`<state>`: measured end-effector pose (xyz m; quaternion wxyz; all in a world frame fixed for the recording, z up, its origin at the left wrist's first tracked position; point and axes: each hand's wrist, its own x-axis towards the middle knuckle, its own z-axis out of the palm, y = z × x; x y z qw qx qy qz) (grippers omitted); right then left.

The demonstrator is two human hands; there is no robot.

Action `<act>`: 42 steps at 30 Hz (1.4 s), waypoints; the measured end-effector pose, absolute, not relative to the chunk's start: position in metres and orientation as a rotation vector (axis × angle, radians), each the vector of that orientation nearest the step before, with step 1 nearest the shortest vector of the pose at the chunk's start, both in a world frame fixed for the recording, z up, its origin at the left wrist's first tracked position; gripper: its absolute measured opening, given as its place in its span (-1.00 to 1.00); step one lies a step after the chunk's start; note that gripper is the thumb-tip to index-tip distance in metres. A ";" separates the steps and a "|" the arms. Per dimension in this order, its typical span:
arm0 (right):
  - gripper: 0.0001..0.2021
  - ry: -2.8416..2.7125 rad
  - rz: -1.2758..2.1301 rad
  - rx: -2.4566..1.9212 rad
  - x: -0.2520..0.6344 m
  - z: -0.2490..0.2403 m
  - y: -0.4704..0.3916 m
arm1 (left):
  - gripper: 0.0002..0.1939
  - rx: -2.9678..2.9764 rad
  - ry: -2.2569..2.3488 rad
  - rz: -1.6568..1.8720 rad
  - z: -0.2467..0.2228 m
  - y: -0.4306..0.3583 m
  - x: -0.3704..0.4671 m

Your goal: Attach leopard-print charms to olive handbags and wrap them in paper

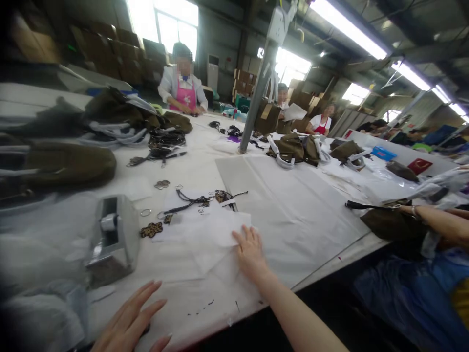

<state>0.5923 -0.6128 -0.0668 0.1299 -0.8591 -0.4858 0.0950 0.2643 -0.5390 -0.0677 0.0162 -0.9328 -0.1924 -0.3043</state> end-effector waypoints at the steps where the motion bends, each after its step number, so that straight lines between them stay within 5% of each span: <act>1: -0.48 -1.477 0.313 -2.446 0.575 -0.065 -0.606 | -0.49 -2.889 -0.619 -0.941 -0.062 -0.542 0.263; 5: -0.47 -1.710 0.394 -2.261 0.516 -0.058 -0.580 | -0.31 -2.872 -0.847 -0.827 -0.047 -0.544 0.275; 10: -0.36 -1.890 0.570 -2.171 0.504 -0.048 -0.550 | -0.40 -3.124 -1.300 -0.171 -0.042 -0.523 0.304; 15: -0.60 -1.724 0.450 -2.249 0.553 -0.026 -0.512 | -0.34 -3.251 -1.402 0.021 -0.045 -0.513 0.307; 24: -0.11 -1.223 0.363 -2.687 0.609 -0.018 -0.423 | -0.32 -3.374 -1.440 -0.021 -0.045 -0.509 0.302; 31: -0.62 -1.152 0.320 -2.629 0.586 -0.034 -0.394 | -0.31 -3.453 -1.426 -0.020 -0.043 -0.504 0.302; 42: -0.67 -1.323 -0.119 -2.133 0.570 0.049 -0.432 | -0.35 -3.445 -1.389 -0.163 -0.052 -0.503 0.303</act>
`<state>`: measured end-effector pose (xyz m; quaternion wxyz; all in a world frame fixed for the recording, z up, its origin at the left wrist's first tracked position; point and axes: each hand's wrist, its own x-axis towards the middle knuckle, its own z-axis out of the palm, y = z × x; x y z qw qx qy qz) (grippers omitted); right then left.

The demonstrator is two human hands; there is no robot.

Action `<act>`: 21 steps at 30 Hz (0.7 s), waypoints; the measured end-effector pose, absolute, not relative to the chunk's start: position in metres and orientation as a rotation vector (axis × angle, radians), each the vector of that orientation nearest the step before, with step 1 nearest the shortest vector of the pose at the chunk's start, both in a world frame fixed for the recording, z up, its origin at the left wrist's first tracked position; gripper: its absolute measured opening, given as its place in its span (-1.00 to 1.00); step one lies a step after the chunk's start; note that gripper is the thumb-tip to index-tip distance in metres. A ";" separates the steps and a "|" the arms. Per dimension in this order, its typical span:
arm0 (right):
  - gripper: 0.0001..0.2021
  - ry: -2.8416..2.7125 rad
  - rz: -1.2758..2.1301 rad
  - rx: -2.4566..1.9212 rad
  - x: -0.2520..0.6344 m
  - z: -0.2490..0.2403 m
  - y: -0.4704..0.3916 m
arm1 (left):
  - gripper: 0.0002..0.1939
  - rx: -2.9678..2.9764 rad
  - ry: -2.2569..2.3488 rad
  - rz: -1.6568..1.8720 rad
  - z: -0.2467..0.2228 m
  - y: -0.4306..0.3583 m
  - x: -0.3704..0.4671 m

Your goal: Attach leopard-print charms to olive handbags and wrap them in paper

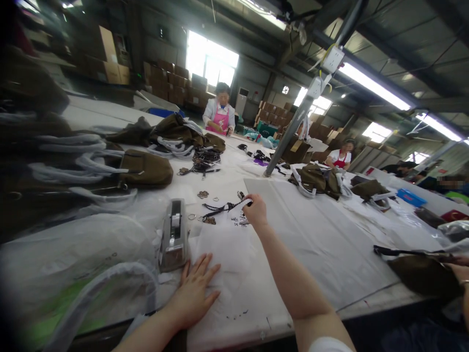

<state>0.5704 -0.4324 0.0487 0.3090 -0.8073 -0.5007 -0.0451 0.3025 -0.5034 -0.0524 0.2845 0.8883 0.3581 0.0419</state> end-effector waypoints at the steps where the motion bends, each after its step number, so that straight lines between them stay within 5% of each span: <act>1: -0.67 -1.357 -0.145 -2.058 0.565 0.053 -0.441 | -0.36 2.382 0.953 0.134 -0.055 -0.504 0.303; 11: -0.55 -1.825 0.336 -2.035 0.495 0.000 -0.520 | -0.43 2.397 0.940 0.184 -0.039 -0.505 0.299; 16: -0.76 -1.581 0.286 -1.907 0.456 0.017 -0.571 | -0.48 2.443 0.785 0.209 0.001 -0.543 0.256; 21: -0.79 -1.594 0.972 -1.849 0.396 0.002 -0.630 | -0.65 2.399 0.680 0.662 0.011 -0.578 0.141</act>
